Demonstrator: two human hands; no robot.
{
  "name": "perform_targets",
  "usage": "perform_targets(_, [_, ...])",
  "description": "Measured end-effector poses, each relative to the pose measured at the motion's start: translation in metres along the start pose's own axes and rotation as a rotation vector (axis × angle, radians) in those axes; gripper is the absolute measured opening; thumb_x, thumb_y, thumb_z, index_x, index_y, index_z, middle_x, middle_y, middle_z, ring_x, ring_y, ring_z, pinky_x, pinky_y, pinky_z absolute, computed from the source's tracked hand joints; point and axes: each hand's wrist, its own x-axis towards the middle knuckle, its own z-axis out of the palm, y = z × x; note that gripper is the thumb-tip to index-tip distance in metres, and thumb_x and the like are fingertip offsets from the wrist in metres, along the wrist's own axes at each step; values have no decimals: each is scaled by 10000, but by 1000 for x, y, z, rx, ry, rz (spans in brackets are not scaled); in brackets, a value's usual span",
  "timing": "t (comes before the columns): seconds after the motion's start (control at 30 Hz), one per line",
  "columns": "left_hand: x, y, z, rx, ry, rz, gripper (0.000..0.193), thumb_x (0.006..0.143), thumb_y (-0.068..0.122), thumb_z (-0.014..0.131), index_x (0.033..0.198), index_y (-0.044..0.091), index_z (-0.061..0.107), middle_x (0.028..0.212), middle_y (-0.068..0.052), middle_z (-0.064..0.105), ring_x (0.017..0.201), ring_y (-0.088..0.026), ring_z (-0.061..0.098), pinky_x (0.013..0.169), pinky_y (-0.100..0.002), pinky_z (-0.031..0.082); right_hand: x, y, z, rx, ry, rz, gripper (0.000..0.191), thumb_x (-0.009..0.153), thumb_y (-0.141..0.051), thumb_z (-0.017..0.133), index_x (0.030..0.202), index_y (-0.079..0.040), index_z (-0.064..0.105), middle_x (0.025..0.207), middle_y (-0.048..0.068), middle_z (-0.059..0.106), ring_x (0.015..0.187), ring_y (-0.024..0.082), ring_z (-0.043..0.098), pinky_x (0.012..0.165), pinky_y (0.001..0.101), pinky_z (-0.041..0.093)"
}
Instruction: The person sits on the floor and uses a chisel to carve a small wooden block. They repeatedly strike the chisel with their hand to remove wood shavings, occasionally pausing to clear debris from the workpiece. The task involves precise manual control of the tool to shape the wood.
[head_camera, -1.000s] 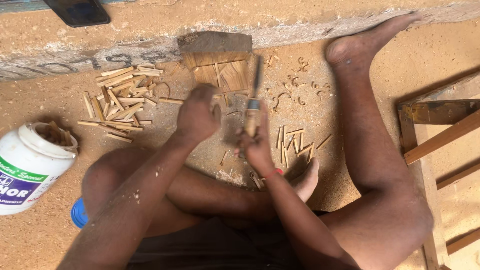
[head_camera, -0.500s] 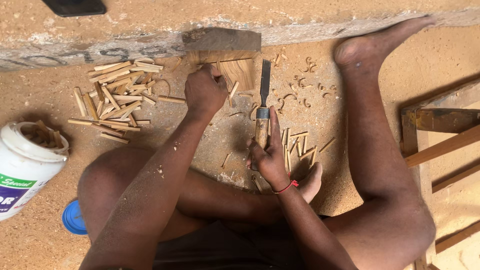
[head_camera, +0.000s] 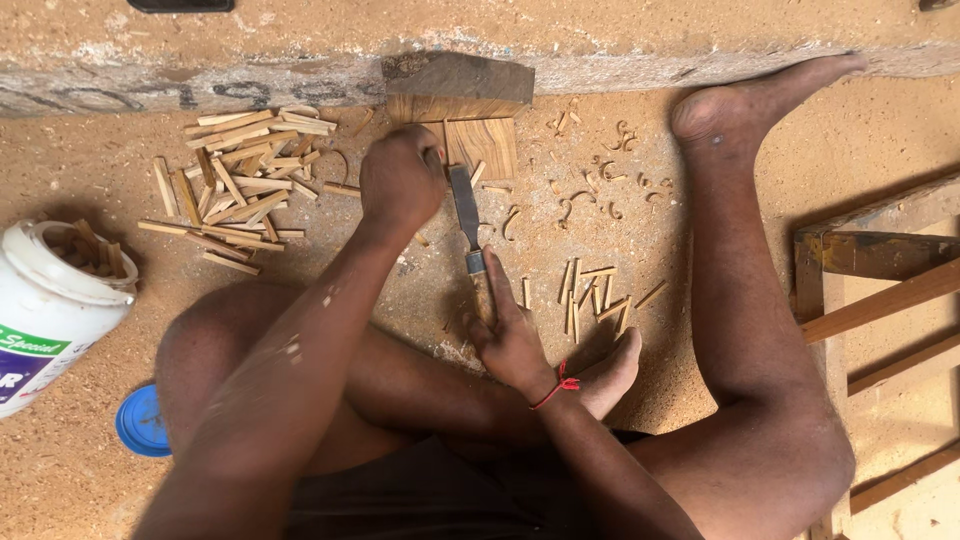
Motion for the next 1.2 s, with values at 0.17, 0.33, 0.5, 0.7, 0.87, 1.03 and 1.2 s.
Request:
perform_targets(0.17, [-61, 9, -6, 476, -472, 482, 495, 830, 56, 592, 1314, -48, 574, 1455, -225, 513, 1430, -359, 428, 1221, -457, 327, 6, 2, 14, -93, -32, 152, 948, 868, -27, 653, 1643, -131, 116, 1452, 264, 576, 1026, 498, 687, 889, 529, 579])
perform_targets(0.33, [-79, 5, -13, 546, -476, 621, 703, 885, 103, 517, 1517, -116, 300, 1643, -285, 236, 1546, -386, 190, 1258, -492, 140, 10, 6, 20, -125, -16, 112, 987, 875, -30, 685, 1647, -118, 76, 1255, 295, 669, 979, 518, 685, 847, 556, 575])
perform_targets(0.5, [-63, 17, -25, 693, -726, 522, 937, 787, 153, 626, 1563, -100, 166, 1665, -285, 76, 1560, -380, 56, 1262, -467, 48, 19, 13, 22, -95, -56, 144, 988, 853, -25, 655, 1628, -112, 49, 1188, 307, 695, 726, 473, 729, 680, 529, 634])
perform_targets(0.7, [-50, 27, -31, 698, -762, 466, 1092, 724, 198, 701, 1585, -75, 87, 1680, -254, 11, 1564, -348, -9, 1257, -448, -1, 39, 16, 23, -161, -6, 170, 915, 917, -85, 691, 1627, -146, 117, 757, 276, 714, 632, 481, 694, 657, 548, 613])
perform_targets(0.87, [-28, 27, -25, 749, -623, 468, 1040, 756, 225, 696, 1599, -29, 143, 1704, -197, 71, 1585, -306, 51, 1276, -429, 38, 69, 19, 23, -82, 51, 47, 970, 862, -16, 633, 1644, -174, 82, 919, 309, 728, 639, 440, 705, 664, 522, 610])
perform_targets(1.03, [-46, 12, -21, 427, -483, 590, 958, 752, 239, 720, 1571, -15, 291, 1668, -206, 258, 1502, -323, 211, 1222, -486, 153, 48, 13, 13, 230, 61, 206, 987, 872, 36, 535, 1662, -260, 23, 994, 200, 725, 582, 259, 694, 536, 358, 631])
perform_targets(1.2, [-45, -17, -20, 269, -145, 384, 458, 983, -24, 545, 1436, 28, 589, 1496, -187, 542, 1416, -331, 498, 1207, -441, 414, 22, 9, -16, 602, 258, 306, 1070, 843, 132, 536, 1654, -308, -7, 1176, 83, 589, 620, 186, 620, 463, 319, 608])
